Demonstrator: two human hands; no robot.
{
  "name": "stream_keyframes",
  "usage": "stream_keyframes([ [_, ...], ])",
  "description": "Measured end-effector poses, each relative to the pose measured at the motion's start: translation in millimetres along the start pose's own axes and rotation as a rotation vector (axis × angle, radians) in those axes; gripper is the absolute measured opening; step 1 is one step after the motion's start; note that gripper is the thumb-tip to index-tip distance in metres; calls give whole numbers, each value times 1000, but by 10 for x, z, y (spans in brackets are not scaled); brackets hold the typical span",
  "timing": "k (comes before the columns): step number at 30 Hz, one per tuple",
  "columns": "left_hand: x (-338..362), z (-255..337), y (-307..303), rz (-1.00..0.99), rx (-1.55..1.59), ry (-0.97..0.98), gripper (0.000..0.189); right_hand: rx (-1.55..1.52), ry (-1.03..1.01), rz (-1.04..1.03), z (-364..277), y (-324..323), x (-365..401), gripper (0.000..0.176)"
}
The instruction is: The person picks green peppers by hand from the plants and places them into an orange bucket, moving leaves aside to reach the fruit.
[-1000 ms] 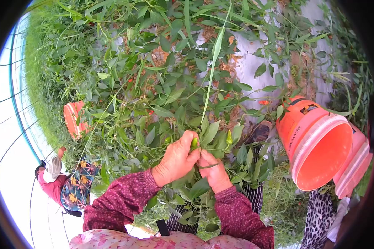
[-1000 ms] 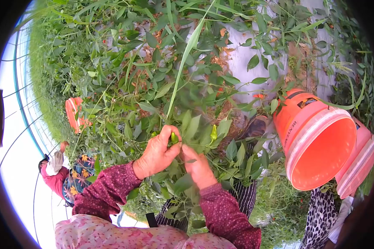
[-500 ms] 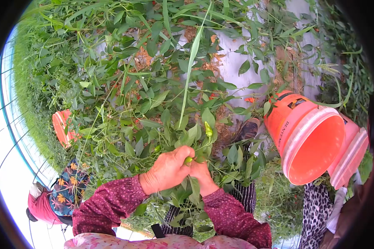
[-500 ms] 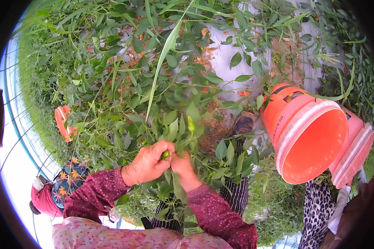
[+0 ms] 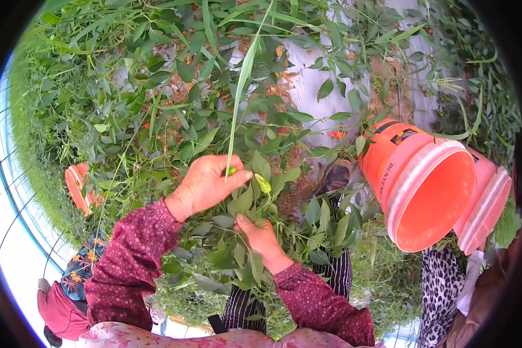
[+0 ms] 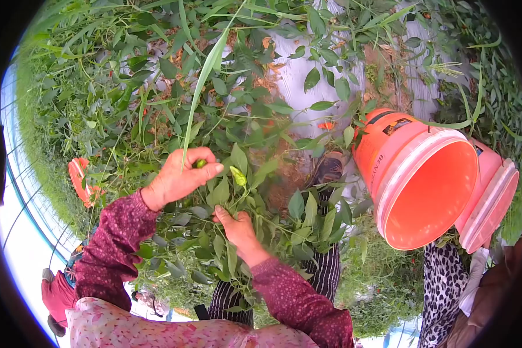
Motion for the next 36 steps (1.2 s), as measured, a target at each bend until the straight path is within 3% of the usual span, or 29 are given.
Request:
stream_keyframes([
  [2,-363,-589,-53,28,342,-127,25,65,44,11,69,-21,-1,27],
  [4,-672,-872,-247,152,110,-224,20,129,82,22,230,-61,-59,27],
  [8,-1238,-1530,-152,265,-220,-373,27,286,-27,-22,422,-167,-168,23],
  [9,-1291,-1582,-84,260,-212,-372,27,240,-114,-43,384,-154,-157,30],
  [10,-1331,-1682,26,234,-22,-421,30,194,-201,-64,340,-138,-136,42],
  [12,-1226,-1484,172,206,448,-553,40,234,-239,-35,308,-145,-102,37],
  [14,-1254,-1464,329,140,620,-547,49,179,-234,-59,278,-126,-92,34],
  [17,-1132,-1416,421,73,624,-535,41,143,-180,-47,186,-165,-117,29],
  [20,-791,-1393,543,66,628,-396,41,-67,-146,14,59,-149,-125,25],
  [23,-490,-1285,595,72,628,-310,34,161,-117,-24,-82,-194,-131,33],
  [26,-363,-1388,707,95,651,-298,28,383,-24,53,-44,-295,-200,28],
  [28,-322,-1449,796,87,665,-270,23,226,22,-59,-185,-191,-104,33],
  [30,-284,-1437,819,150,604,-215,20,431,-35,-250,-461,-51,97,36],
  [31,-259,-1561,903,141,588,-257,17,566,-189,-346,-668,11,245,38],
  [32,-224,-1562,932,142,592,-261,17,936,-317,-369,-867,52,362,40],
  [33,-204,-1505,907,198,460,-202,18,1191,-263,-285,-1070,6,516,42],
  [34,-193,-1428,875,257,329,-143,18,1173,-527,-182,-1303,-31,663,46],
  [36,-154,-1384,894,272,287,-181,20,1126,-808,47,-1740,-20,799,32],
])
Point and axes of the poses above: each hand's wrist, its own x-axis away from the middle knuckle, its own y-axis out of the palm, z = x × y, the point moved 7 cm from there along -x, towards the middle knuckle, and after that the axes turned 9 degrees about -x, right-handed, at the moved point
